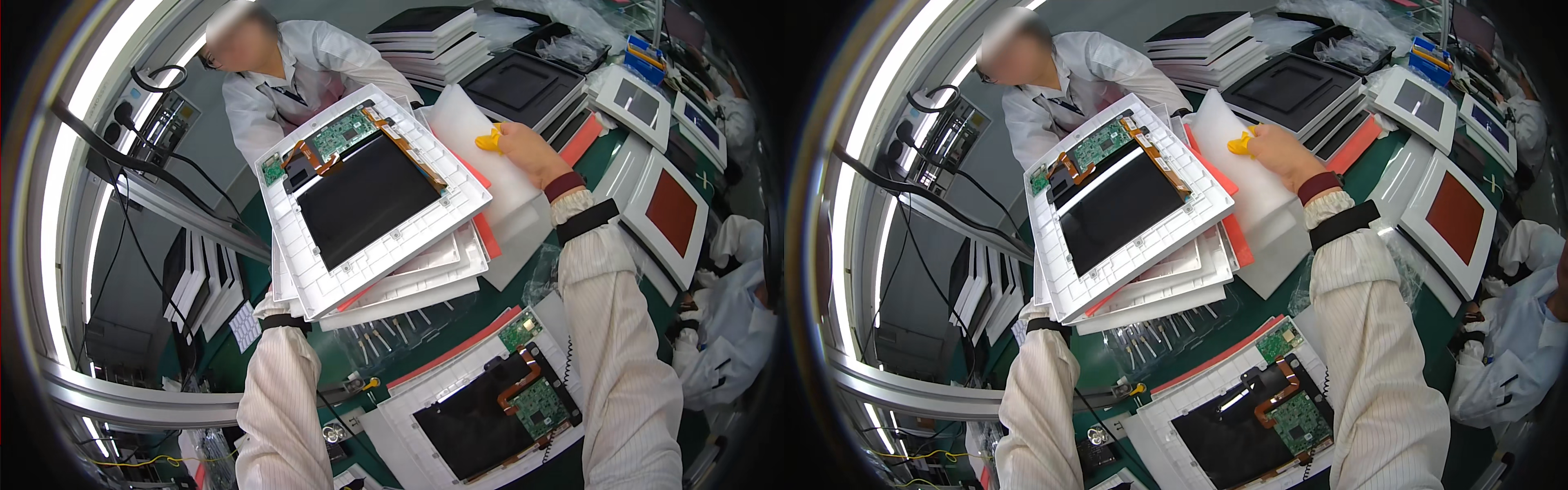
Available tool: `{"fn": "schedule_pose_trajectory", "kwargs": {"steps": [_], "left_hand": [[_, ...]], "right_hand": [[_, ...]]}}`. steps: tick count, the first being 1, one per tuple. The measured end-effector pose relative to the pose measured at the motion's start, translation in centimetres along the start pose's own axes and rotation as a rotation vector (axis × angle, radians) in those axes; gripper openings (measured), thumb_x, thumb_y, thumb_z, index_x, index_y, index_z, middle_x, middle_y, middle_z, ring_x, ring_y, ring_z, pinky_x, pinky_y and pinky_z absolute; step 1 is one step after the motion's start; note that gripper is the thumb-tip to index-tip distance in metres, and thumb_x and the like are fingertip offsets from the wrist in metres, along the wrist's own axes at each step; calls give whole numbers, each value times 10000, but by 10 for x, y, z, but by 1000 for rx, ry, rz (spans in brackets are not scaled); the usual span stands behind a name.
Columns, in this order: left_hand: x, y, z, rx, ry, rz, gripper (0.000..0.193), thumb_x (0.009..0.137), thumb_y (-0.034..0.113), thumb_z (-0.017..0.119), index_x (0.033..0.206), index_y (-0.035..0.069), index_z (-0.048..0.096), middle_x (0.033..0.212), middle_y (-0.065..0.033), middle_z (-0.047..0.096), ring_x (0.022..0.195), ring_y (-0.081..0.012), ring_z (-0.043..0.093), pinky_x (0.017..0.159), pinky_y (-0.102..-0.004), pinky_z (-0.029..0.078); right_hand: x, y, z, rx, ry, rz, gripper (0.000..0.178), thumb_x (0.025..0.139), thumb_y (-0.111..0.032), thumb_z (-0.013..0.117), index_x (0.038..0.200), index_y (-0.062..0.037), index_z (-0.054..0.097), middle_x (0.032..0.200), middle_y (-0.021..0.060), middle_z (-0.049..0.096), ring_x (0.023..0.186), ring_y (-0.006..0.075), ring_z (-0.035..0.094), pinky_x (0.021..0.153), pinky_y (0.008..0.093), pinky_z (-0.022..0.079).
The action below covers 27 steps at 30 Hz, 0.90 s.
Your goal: Assembling circuit boards into tablet housings and organizing finished units onto a cart in a factory setting.
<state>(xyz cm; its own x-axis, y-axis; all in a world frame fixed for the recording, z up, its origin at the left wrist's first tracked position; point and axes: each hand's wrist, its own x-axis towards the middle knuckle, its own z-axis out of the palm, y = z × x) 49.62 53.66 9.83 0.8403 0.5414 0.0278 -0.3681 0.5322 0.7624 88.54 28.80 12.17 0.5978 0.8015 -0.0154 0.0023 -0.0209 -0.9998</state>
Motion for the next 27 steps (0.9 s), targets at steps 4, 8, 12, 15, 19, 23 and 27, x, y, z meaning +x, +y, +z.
{"fn": "schedule_pose_trajectory", "kwargs": {"steps": [4,8,12,15,19,23,27], "left_hand": [[-7,0,-3,-1,31,0,373,956,258,484,1281,77,494,1228,-93,595,1087,-246,590,959,-387,475],[-16,0,-8,7,94,-6,374,955,261,480,1280,76,494,1228,-94,595,1089,-248,588,960,-385,473],[-14,-2,-8,5,173,-30,375,955,264,477,1278,76,494,1229,-95,595,1091,-250,586,962,-382,471],[-10,-1,-10,9,257,-47,376,954,267,474,1277,75,494,1229,-96,595,1093,-252,584,963,-380,469],[1,-4,-6,-4,371,-78,377,953,270,471,1275,75,494,1229,-98,595,1095,-255,582,965,-378,467],[20,-12,0,-94,464,-117,378,953,273,467,1273,74,494,1229,-99,595,1097,-257,580,966,-375,465],[32,-20,17,-109,439,-108,404,951,320,476,1265,66,484,1210,-104,578,1109,-278,557,927,-430,455]], "right_hand": [[-8,-6,-14,132,-126,-58,327,896,-120,498,1185,25,546,1071,96,618,897,139,627,781,257,518],[-17,-7,-25,529,-182,62,291,936,-170,489,1171,-16,566,1054,82,630,908,150,626,814,287,522],[-15,5,-27,668,-167,0,335,963,-194,422,1221,-14,536,1151,99,605,1016,167,603,949,330,472],[-18,-2,-8,777,-100,-15,329,953,-185,454,1222,-10,530,1179,88,592,1059,179,583,933,338,468],[-31,-17,11,807,25,-22,320,947,-156,439,1218,-10,523,1208,91,572,1099,181,557,952,336,442],[-42,-14,15,749,130,-5,390,931,-164,402,1297,-33,424,1253,100,515,1162,211,506,1009,394,375],[-62,-11,-1,539,266,-27,464,965,-189,302,1401,-32,316,1368,165,448,1278,282,419,1078,448,302]]}}
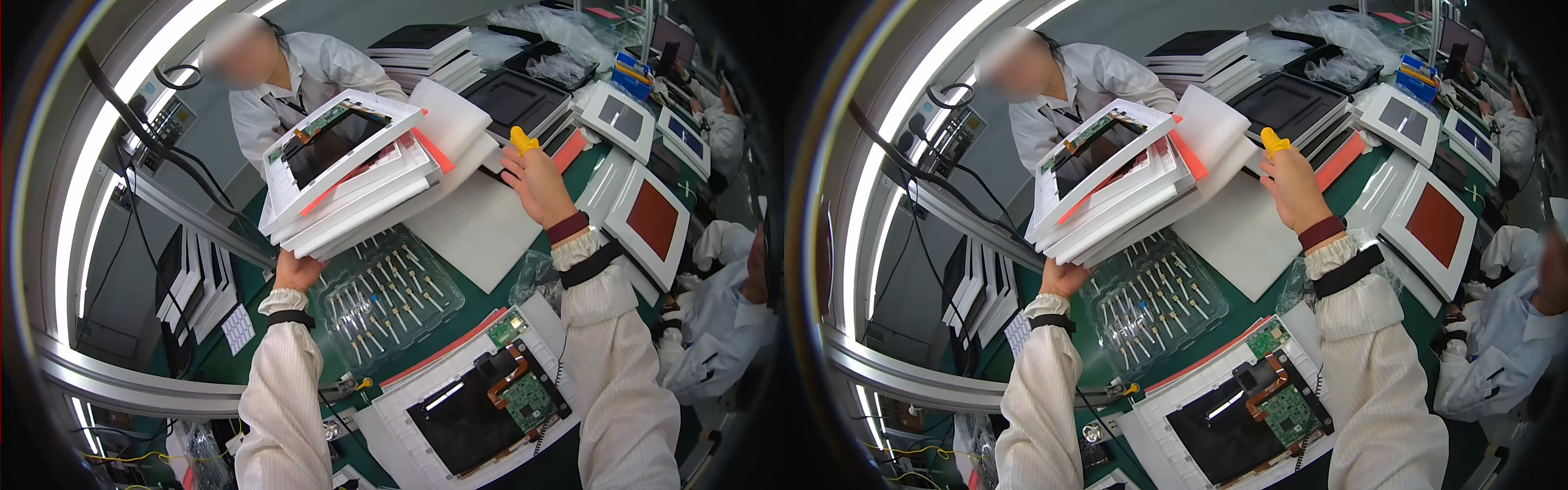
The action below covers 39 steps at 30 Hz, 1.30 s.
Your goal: Assembling circuit boards into tablet housings and organizing finished units onto a cart in a factory setting.
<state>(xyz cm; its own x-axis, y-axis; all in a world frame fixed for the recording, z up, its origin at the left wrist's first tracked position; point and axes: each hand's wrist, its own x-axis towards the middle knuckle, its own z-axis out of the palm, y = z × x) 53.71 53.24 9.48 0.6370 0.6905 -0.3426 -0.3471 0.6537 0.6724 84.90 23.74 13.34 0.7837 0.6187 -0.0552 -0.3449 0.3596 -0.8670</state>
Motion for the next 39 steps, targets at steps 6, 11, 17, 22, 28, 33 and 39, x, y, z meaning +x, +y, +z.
{"fn": "schedule_pose_trajectory", "kwargs": {"steps": [6,11,17,22,28,33,39], "left_hand": [[-8,-14,7,144,196,26,549,992,427,373,1374,48,259,1407,-165,333,1240,-364,426,986,-468,362],[-10,-18,-7,2,358,14,468,1012,401,309,1380,116,264,1422,-208,289,1254,-393,421,1023,-499,335],[-36,-2,-20,70,241,5,228,1002,178,348,1193,100,445,1198,-192,467,1107,-378,521,940,-484,444],[-89,-39,13,195,291,59,249,993,124,338,1207,37,432,1259,-212,468,1169,-398,498,988,-497,427],[-156,-49,23,237,214,-4,256,990,152,396,1207,20,429,1241,-190,488,1163,-376,508,977,-473,442],[-214,-75,29,231,118,40,251,976,187,465,1135,-4,500,1160,-152,557,1112,-328,549,950,-433,456],[-306,-132,42,200,-33,5,218,964,204,481,1075,49,587,1092,-76,612,1054,-252,577,918,-385,466]], "right_hand": [[-49,-16,-37,-39,-21,-76,392,934,-183,461,1305,-55,449,1249,64,524,1187,174,484,1029,365,333],[-125,-61,-67,-150,-40,-124,437,976,-254,419,1345,-19,422,1355,132,489,1280,255,442,1089,401,273],[-248,-130,-93,-150,-174,-234,343,963,-88,458,1290,14,486,1264,104,567,1178,190,540,1032,293,380],[-349,-136,-136,-170,-96,-255,347,969,-174,525,1252,28,516,1218,113,603,1127,190,577,1008,274,400],[-460,-112,-187,-166,65,-203,291,972,-163,515,1196,16,566,1149,115,642,1098,183,591,983,267,411],[-527,-36,-233,21,317,-53,287,967,-157,506,1169,38,569,1099,128,653,1034,195,616,970,295,437],[-586,67,-275,-693,471,279,314,861,-122,625,1111,65,587,1132,172,608,1028,281,598,918,345,462]]}}
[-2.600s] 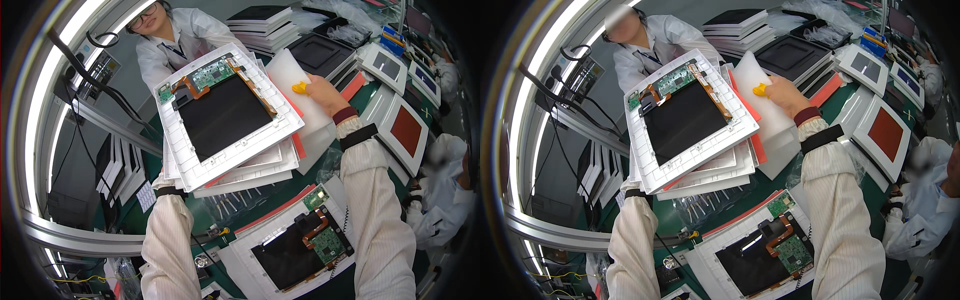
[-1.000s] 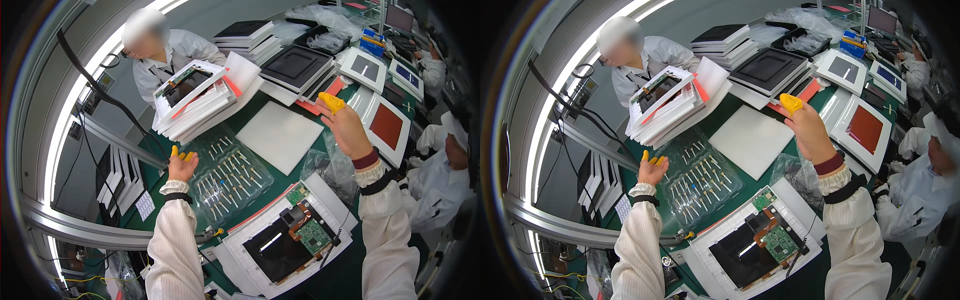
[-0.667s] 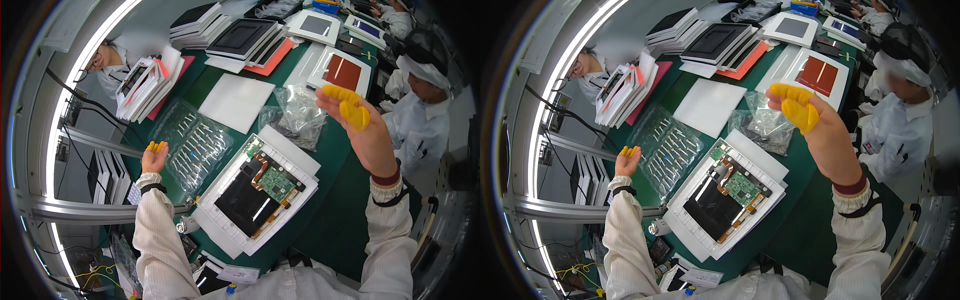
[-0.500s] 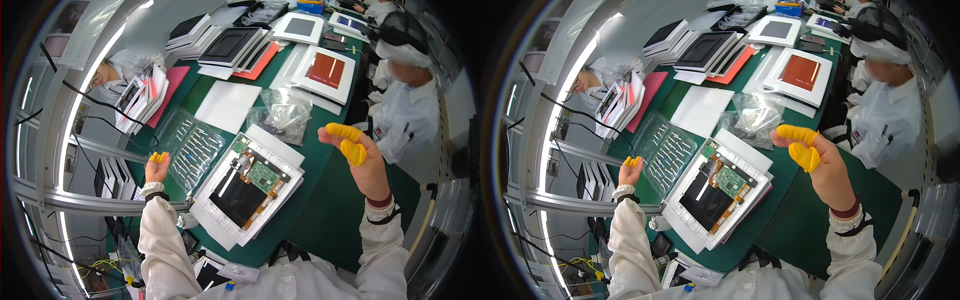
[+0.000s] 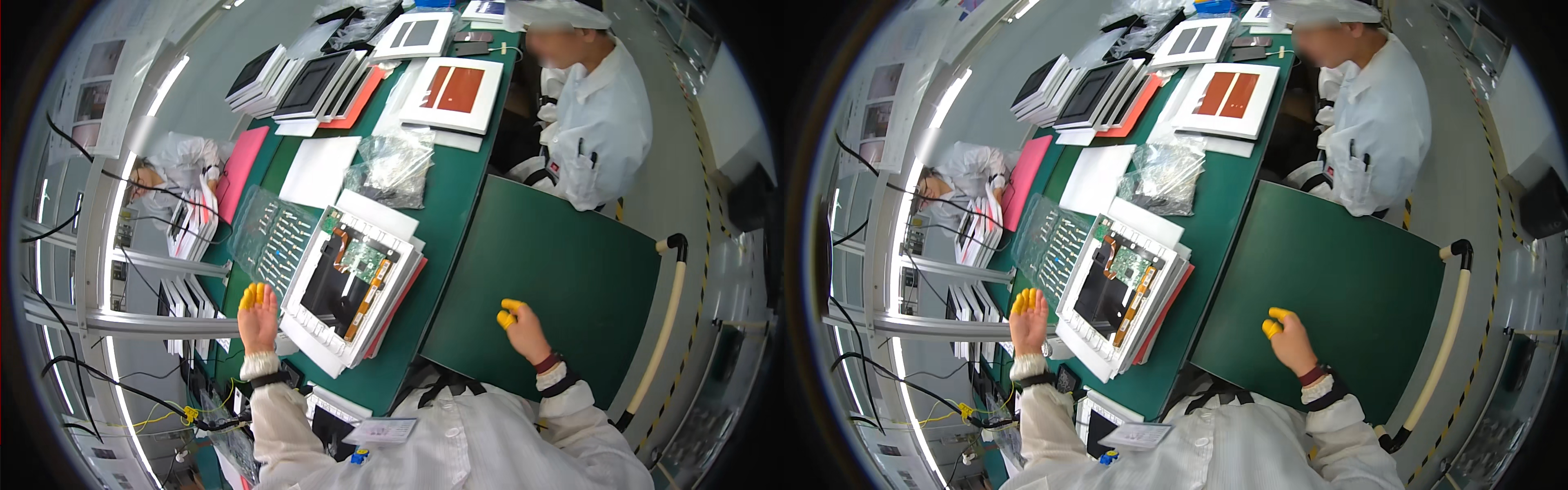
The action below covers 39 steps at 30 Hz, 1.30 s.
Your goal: Assembling circuit boards into tablet housings and organizing finished units onto a cart in a factory setting.
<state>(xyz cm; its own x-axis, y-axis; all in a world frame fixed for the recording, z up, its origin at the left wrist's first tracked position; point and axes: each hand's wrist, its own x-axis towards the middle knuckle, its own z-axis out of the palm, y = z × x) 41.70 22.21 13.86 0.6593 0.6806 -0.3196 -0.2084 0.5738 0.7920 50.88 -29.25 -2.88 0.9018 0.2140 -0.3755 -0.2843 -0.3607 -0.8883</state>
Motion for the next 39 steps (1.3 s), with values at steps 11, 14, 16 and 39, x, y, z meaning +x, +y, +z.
{"fn": "schedule_pose_trajectory", "kwargs": {"steps": [11,14,16,39], "left_hand": [[-201,-122,56,137,-73,-397,303,946,234,523,1170,37,579,1076,-97,645,982,-237,625,845,-374,508],[-233,-142,55,244,-21,-498,337,949,262,526,1190,30,565,1099,-116,636,982,-255,626,848,-374,507],[-238,-144,52,170,-47,-526,304,959,173,511,1217,13,534,1128,-144,617,1009,-273,619,854,-357,500],[-303,-36,-100,911,-278,-371,416,916,148,607,1292,12,490,1240,-88,555,1075,-163,545,963,-284,409]], "right_hand": [[-27,14,31,-957,-172,-246,855,694,-284,732,1383,40,342,1472,289,195,1355,417,236,1077,571,231],[-19,10,38,-974,-217,-254,850,694,-296,737,1373,45,356,1473,294,188,1355,421,236,1072,571,244],[-15,5,36,-1011,-236,-265,855,701,-309,737,1376,48,353,1477,300,179,1358,426,230,1068,568,254],[-41,-4,144,-1475,-323,-124,854,666,-276,732,1347,102,381,1463,382,67,1324,573,162,992,617,327]]}}
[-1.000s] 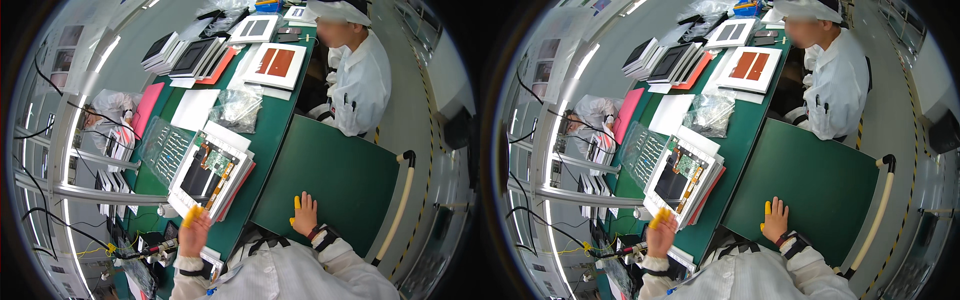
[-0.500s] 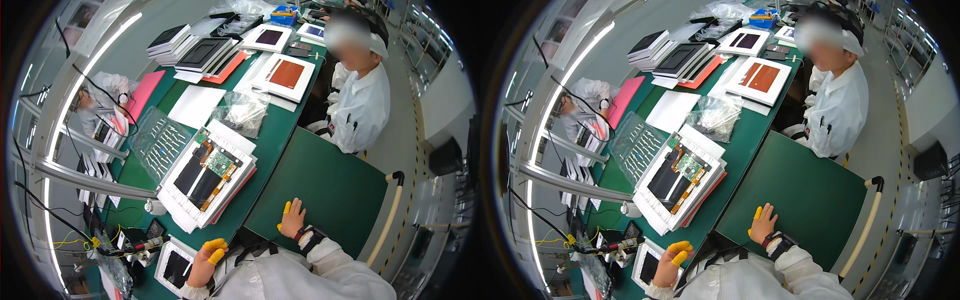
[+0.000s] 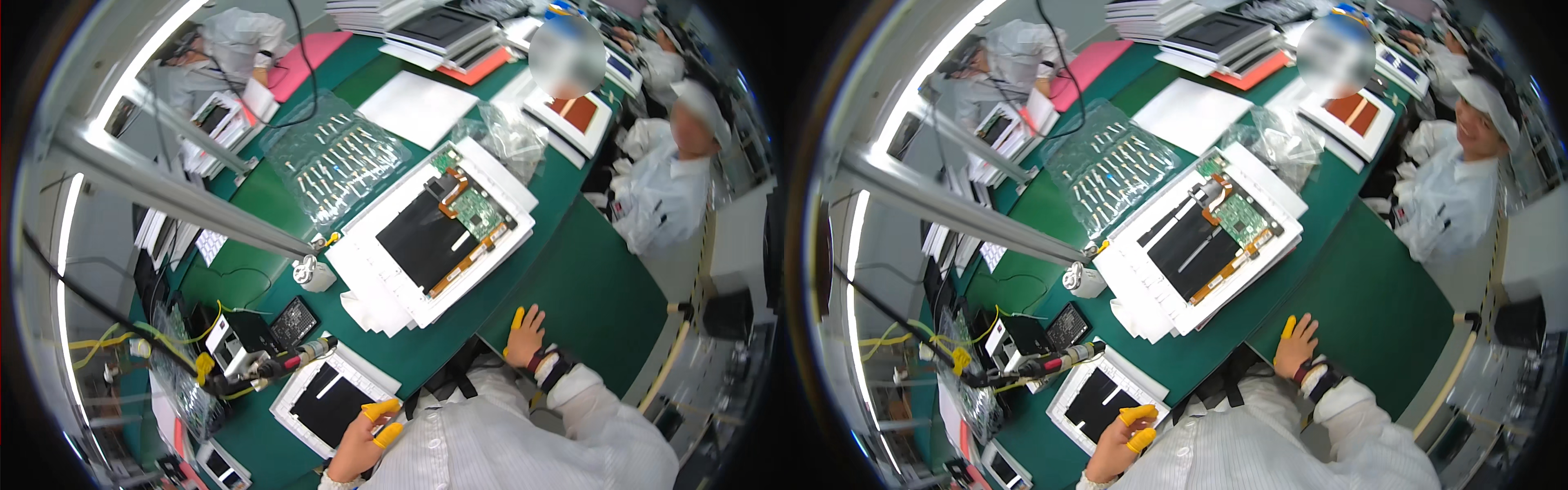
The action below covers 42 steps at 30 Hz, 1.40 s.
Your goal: Assembling circuit boards into tablet housings and organizing finished units onto a cart in a factory setting.
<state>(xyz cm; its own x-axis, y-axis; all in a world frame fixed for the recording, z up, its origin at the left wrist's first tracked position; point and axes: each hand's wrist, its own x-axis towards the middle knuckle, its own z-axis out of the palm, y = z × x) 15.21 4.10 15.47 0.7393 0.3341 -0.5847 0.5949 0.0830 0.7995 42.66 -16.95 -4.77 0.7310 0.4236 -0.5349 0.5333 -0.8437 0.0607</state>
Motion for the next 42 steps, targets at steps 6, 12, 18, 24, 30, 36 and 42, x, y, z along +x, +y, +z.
{"fn": "schedule_pose_trajectory", "kwargs": {"steps": [6,12,18,24,30,36,42], "left_hand": [[11,-30,4,113,-187,62,324,952,179,544,1244,39,550,1189,-93,587,1097,-196,544,945,-296,407],[12,-94,28,-270,-183,-379,437,935,246,575,1292,6,498,1161,-106,592,1001,-177,573,891,-271,430],[29,-160,33,-73,-244,-306,487,942,253,576,1343,8,451,1280,-101,545,1146,-171,509,1004,-273,358],[21,-203,44,271,-156,74,498,876,259,638,1283,6,503,1243,-184,559,1169,-335,516,1002,-364,393],[-4,-215,67,385,-265,289,498,887,272,607,1277,-17,496,1274,-205,535,1148,-352,505,1004,-379,390],[-39,-232,72,400,-251,383,489,904,279,589,1272,-30,499,1273,-219,526,1132,-348,517,987,-354,403],[-74,-227,77,283,-255,364,463,922,230,584,1286,-39,483,1228,-161,560,1027,-239,570,916,-310,434]], "right_hand": [[23,7,-29,83,-111,-155,589,731,-226,671,1169,141,529,1403,458,103,1283,615,211,974,625,354],[25,32,-49,-14,4,-439,448,749,-191,664,1010,160,569,1293,528,219,1210,620,323,980,494,414],[28,27,-55,-109,-81,-476,407,725,-104,620,1039,149,571,1171,509,391,1109,523,491,980,409,422],[13,13,-51,-113,-47,-375,340,813,-183,641,983,104,575,1086,367,548,1069,462,534,916,449,447],[23,30,-36,-159,74,-388,374,855,-237,611,991,109,568,1012,298,605,986,422,574,840,423,466],[14,20,-7,-190,109,-253,525,851,-411,566,1126,35,590,1088,327,565,966,452,587,860,464,481],[-25,20,4,-49,147,-116,556,861,-385,559,1205,52,552,1301,331,407,1184,440,459,986,485,403]]}}
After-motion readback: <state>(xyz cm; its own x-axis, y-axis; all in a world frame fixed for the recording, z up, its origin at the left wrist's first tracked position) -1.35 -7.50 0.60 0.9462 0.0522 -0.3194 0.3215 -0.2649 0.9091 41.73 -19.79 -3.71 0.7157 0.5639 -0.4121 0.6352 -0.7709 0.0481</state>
